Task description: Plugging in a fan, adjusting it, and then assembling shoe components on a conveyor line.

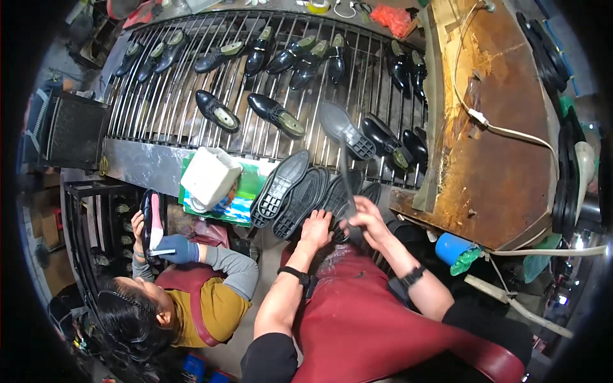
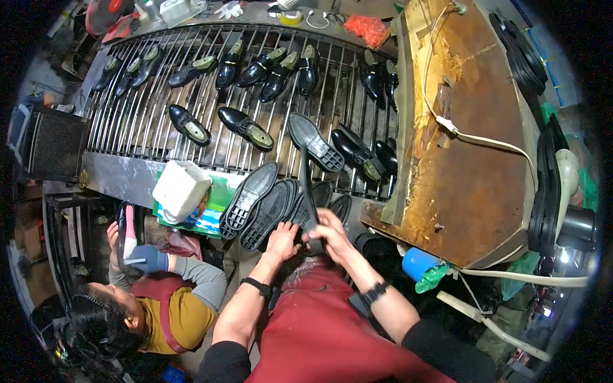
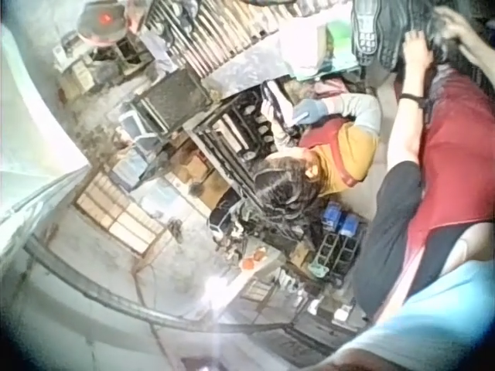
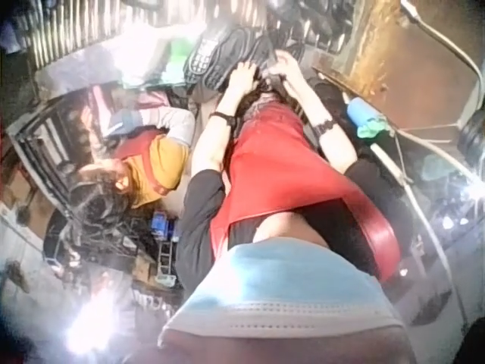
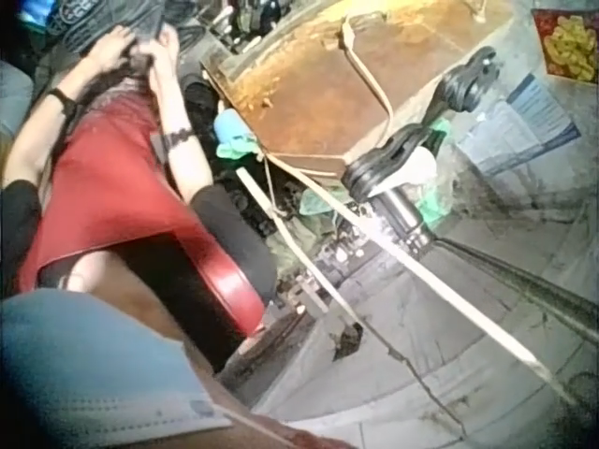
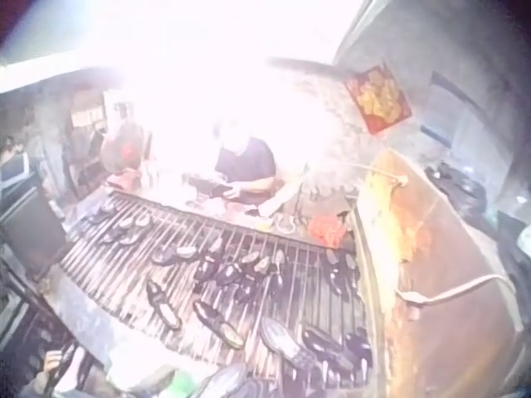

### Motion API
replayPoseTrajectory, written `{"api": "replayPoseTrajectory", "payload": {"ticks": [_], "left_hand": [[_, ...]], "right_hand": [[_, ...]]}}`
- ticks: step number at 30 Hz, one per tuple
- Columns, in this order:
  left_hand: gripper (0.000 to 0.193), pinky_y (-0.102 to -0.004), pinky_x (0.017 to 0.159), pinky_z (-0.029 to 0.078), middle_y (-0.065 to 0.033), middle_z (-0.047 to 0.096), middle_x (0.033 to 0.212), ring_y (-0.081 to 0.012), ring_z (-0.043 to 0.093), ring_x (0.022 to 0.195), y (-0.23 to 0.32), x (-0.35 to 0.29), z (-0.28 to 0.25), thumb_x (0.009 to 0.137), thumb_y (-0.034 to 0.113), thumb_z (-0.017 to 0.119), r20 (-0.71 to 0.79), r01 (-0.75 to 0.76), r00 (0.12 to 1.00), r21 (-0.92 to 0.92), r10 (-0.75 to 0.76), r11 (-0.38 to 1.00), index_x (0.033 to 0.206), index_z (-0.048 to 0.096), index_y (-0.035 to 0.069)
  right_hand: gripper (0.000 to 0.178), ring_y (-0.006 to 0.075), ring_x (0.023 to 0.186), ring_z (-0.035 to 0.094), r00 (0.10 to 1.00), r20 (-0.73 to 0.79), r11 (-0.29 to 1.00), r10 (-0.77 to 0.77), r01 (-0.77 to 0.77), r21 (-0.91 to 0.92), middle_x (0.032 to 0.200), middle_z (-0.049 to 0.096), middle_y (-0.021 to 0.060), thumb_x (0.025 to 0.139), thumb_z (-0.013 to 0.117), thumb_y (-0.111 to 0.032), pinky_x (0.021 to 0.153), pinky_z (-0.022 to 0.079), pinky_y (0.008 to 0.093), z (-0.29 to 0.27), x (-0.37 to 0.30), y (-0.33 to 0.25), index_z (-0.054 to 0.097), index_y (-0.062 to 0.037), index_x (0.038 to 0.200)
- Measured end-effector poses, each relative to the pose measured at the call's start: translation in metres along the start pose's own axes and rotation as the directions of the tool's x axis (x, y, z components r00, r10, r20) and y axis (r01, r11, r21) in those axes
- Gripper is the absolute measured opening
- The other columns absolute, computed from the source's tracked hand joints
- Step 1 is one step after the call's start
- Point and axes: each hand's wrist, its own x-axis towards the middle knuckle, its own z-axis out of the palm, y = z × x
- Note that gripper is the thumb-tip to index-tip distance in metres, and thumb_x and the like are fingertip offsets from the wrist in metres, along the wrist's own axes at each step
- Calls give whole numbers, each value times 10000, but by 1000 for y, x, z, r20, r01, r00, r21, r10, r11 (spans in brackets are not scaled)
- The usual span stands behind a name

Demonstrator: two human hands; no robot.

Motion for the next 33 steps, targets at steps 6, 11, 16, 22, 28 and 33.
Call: {"api": "replayPoseTrajectory", "payload": {"ticks": [6, 11, 16, 22, 28, 33], "left_hand": [[525, -424, 886, 520, -161, 668, 1100, -342, 650, 999, -26, -63, -14, 787, 251, 757, -59, 101, 984, -580, -165, 808, 1241, 609, 33], [558, -343, 819, 527, -137, 706, 1078, -211, 654, 863, -39, -146, -6, 813, 284, 776, 57, 314, 919, -703, -390, 638, 1280, 603, 32], [607, -348, 815, 536, -142, 694, 1137, -197, 650, 843, -44, -198, 34, 816, 300, 761, 129, 404, 863, -755, -488, 516, 1334, 578, 41], [624, -334, 826, 522, -120, 696, 1117, -166, 626, 890, -50, -215, 91, 825, 320, 765, 160, 373, 849, -857, -503, 357, 1322, 569, -2], [572, -306, 833, 532, -144, 694, 1130, -150, 665, 921, -90, -266, 172, 859, 240, 761, 179, 324, 845, -921, -503, 217, 1337, 563, -4], [465, -324, 716, 548, -137, 709, 1060, -163, 667, 825, -121, -338, 238, 859, 155, 727, 261, 366, 666, -931, -699, 0, 1272, 595, -13]], "right_hand": [[773, 314, 1175, 573, 885, -36, 453, -464, 202, -869, 1248, 558, 236, 674, 799, -298, 1004, 478, 413, 59, 212, -27, 523, 85, 1286], [729, 410, 1200, 566, 884, 76, 36, -461, 104, -994, 1325, 517, 248, 716, 786, -397, 993, 497, 478, 121, 328, -62, 554, 18, 1268], [775, 402, 1251, 544, 943, -30, 27, -332, -22, -999, 1429, 459, 257, 705, 798, -346, 1044, 470, 454, 124, 347, -37, 512, 12, 1330], [871, 394, 1321, 455, 873, -39, 30, -486, -28, -999, 1409, 467, 217, 717, 794, -392, 1083, 416, 475, 118, 322, -27, 433, -21, 1419], [519, 380, 941, 665, 906, -191, 339, -377, -57, -939, 929, 662, 226, 714, 755, -382, 839, 532, 462, 41, 169, 56, 608, 1, 1031], [696, 364, 1115, 635, 908, -417, 412, -34, -367, -834, 1165, 649, 239, 691, 798, -449, 924, 518, 445, 12, 60, 161, 601, -7, 1192]]}}
